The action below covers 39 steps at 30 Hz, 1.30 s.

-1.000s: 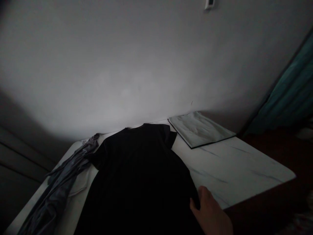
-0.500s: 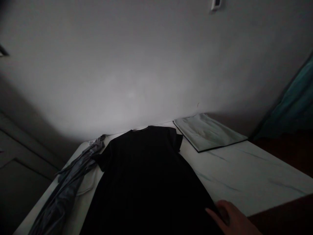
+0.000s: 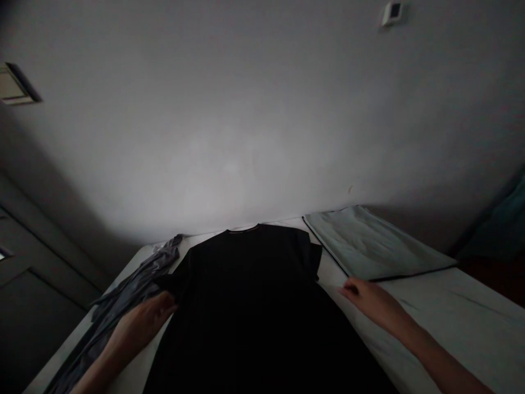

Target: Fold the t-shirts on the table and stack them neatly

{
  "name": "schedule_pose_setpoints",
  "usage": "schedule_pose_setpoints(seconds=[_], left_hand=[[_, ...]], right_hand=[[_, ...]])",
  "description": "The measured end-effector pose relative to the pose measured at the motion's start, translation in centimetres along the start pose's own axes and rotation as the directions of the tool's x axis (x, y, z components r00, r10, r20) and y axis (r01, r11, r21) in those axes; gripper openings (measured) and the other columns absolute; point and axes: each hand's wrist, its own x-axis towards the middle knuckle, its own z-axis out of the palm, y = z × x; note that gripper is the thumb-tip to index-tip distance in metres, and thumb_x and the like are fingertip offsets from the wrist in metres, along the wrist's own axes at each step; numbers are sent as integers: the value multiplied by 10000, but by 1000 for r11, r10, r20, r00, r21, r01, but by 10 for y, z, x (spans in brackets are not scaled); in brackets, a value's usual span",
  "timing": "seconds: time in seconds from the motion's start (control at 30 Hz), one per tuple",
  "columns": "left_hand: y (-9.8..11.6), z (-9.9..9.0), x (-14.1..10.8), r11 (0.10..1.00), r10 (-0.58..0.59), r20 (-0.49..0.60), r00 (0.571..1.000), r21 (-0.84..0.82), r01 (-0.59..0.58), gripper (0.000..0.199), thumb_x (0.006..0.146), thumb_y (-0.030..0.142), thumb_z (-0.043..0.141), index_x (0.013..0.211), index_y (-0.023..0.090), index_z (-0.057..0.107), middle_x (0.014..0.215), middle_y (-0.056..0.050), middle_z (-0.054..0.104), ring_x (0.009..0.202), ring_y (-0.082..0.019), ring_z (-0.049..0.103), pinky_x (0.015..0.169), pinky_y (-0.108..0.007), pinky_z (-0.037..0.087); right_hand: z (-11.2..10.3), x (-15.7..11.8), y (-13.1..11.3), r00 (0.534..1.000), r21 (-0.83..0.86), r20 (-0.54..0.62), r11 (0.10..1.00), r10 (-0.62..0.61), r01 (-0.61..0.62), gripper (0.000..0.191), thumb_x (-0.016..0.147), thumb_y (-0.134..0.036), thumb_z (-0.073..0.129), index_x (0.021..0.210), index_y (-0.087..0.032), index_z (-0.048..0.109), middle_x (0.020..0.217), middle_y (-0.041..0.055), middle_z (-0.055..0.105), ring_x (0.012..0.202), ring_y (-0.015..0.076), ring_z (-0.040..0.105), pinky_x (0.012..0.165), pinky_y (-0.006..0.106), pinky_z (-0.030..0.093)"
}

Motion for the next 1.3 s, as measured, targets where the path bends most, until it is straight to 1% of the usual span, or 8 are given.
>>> schedule_pose_setpoints(seconds=[0.07,0.17,0.33,0.5,0.67,0.9,1.07,1.3], left_hand=[[18,-8,66,996,68,-50,996,67,-64,178,900,333,424,964,237,560,1010,-36,691,988,-195,638,822,-283,445],[24,-1,150,986,40,-115,993,167,-20,245,911,265,411,1099,197,552,1204,-103,627,1146,-233,569,952,-339,412],[2,27,225,978,-111,-140,984,160,133,321,885,266,447,1172,151,533,1221,-175,614,1154,-288,569,908,-387,443],[-17,44,253,989,-106,-100,989,97,116,201,872,290,504,1047,219,573,1048,-68,698,1000,-214,644,815,-287,465],[-24,49,273,997,-66,-130,989,35,71,212,880,233,468,1063,213,574,1143,-69,666,1061,-167,618,889,-248,435],[3,53,314,981,-193,-128,973,-43,189,336,886,360,415,1074,208,647,1106,-109,703,1045,-248,647,844,-342,473],[31,58,330,979,-200,-143,969,-67,192,293,842,419,517,980,224,686,1042,-104,729,1061,-308,625,849,-431,450],[40,70,313,994,-112,-368,923,-31,108,304,953,273,331,1092,209,594,1199,-105,620,1156,-247,511,963,-421,346]], right_hand=[[9,56,-33,993,-41,113,998,-42,46,181,790,-366,574,730,-207,635,738,69,703,740,245,669,714,320,487],[31,123,-66,999,-179,-33,983,-36,30,187,843,-238,555,959,-125,648,1048,175,691,1024,274,635,864,328,460],[59,184,-77,999,-254,-6,967,-33,30,283,865,-236,600,1093,-73,639,1119,213,658,1071,299,610,881,339,435],[61,224,-71,981,-245,169,960,-93,133,222,828,-144,640,1043,-161,690,1047,110,704,992,235,646,789,276,445],[55,257,-71,979,-315,189,940,-75,133,222,824,-133,612,1015,-198,705,1077,121,696,1012,281,635,804,351,450],[92,295,-121,968,-345,233,924,-89,168,207,827,-235,622,995,-154,712,1074,158,702,985,281,648,794,351,464],[117,302,-153,968,-322,215,926,-131,196,137,804,-246,674,917,-176,712,1032,122,718,960,255,649,763,316,449],[107,286,-144,978,-297,78,932,-196,210,106,875,-203,566,940,-224,647,976,32,710,907,189,633,777,278,414]])
